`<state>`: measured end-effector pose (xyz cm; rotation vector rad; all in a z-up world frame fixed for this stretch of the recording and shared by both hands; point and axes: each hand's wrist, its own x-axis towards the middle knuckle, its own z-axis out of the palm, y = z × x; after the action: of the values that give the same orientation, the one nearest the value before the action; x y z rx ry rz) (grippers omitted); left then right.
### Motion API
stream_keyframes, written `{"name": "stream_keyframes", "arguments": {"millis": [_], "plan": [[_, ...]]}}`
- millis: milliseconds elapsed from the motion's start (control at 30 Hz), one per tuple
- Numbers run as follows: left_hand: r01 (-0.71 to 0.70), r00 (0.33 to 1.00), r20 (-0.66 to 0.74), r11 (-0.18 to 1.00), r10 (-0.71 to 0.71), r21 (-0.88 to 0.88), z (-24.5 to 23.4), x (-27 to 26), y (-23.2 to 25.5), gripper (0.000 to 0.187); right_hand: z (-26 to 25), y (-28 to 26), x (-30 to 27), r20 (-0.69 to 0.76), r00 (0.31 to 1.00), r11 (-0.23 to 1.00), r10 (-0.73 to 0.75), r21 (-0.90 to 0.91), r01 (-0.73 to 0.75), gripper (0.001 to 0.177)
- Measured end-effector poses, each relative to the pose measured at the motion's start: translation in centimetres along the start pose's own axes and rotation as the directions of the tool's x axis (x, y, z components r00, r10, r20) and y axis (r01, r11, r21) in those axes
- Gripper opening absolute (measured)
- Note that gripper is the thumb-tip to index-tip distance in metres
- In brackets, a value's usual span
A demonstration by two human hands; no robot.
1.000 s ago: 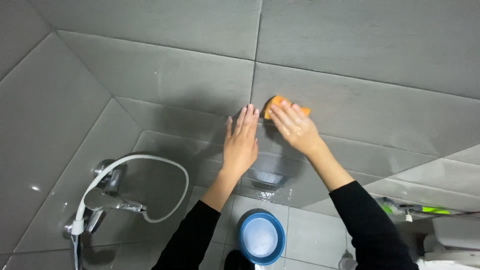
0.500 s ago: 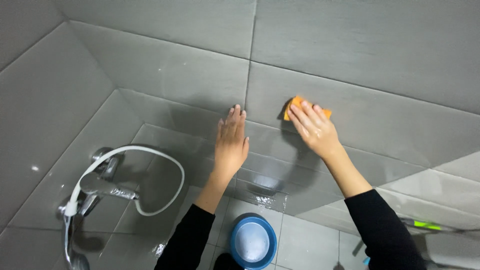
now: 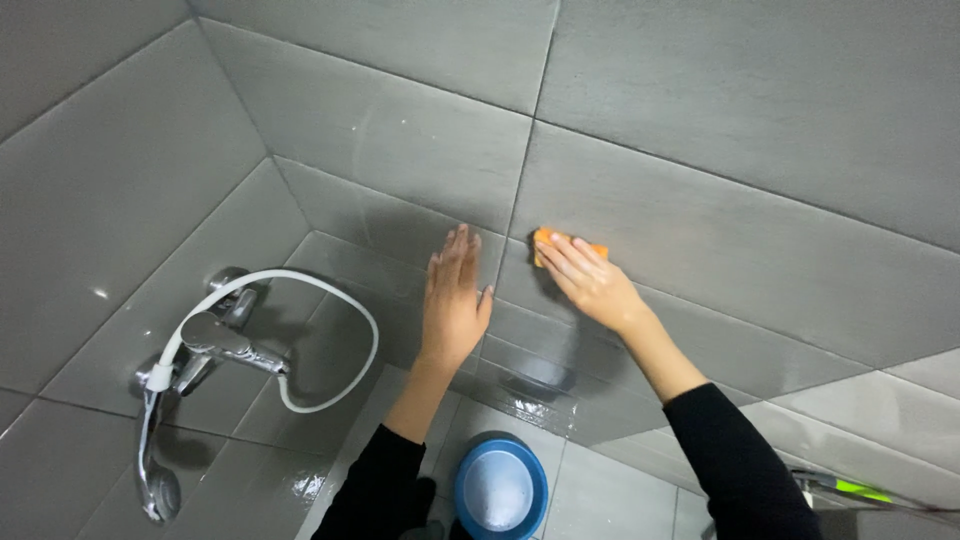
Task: The person scrubs the tiled bathroom wall with a sponge, focusing on the grout lines and areas around the toilet and shower fixtures. They periodically dip the sponge into a blue bucket of soapy water to rinse it before continuing to scrub different sections of the wall.
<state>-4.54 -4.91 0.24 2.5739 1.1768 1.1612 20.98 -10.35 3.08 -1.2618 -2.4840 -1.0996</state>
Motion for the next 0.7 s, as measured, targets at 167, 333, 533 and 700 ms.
{"name": "stream_keyframes", "arguments": {"millis": [167,333,533,700], "plan": [[0.007,1.000,-0.008,0.996,-0.008,-0.089,-0.9,0.6,-0.7,0.079,-1.3,1.9,-2.0,-0.056,0.996,0.991,0.071,-0.109,-0.077,0.044],[0.017,1.000,-0.013,0.991,-0.019,-0.131,-1.4,2.0,-1.9,0.079,-3.5,3.5,3.1,-0.189,0.973,0.964,0.133,-0.204,-0.172,0.042],[-0.011,0.999,-0.035,0.987,0.005,-0.161,-2.5,4.0,-3.8,0.078,-1.0,2.4,10.2,-0.262,0.953,0.967,0.151,-0.160,-0.197,0.043],[-0.005,0.996,-0.085,0.982,-0.011,-0.189,-2.4,5.1,-6.5,0.075,1.3,0.1,11.6,-0.005,1.000,0.996,0.021,-0.091,-0.022,0.050]]}}
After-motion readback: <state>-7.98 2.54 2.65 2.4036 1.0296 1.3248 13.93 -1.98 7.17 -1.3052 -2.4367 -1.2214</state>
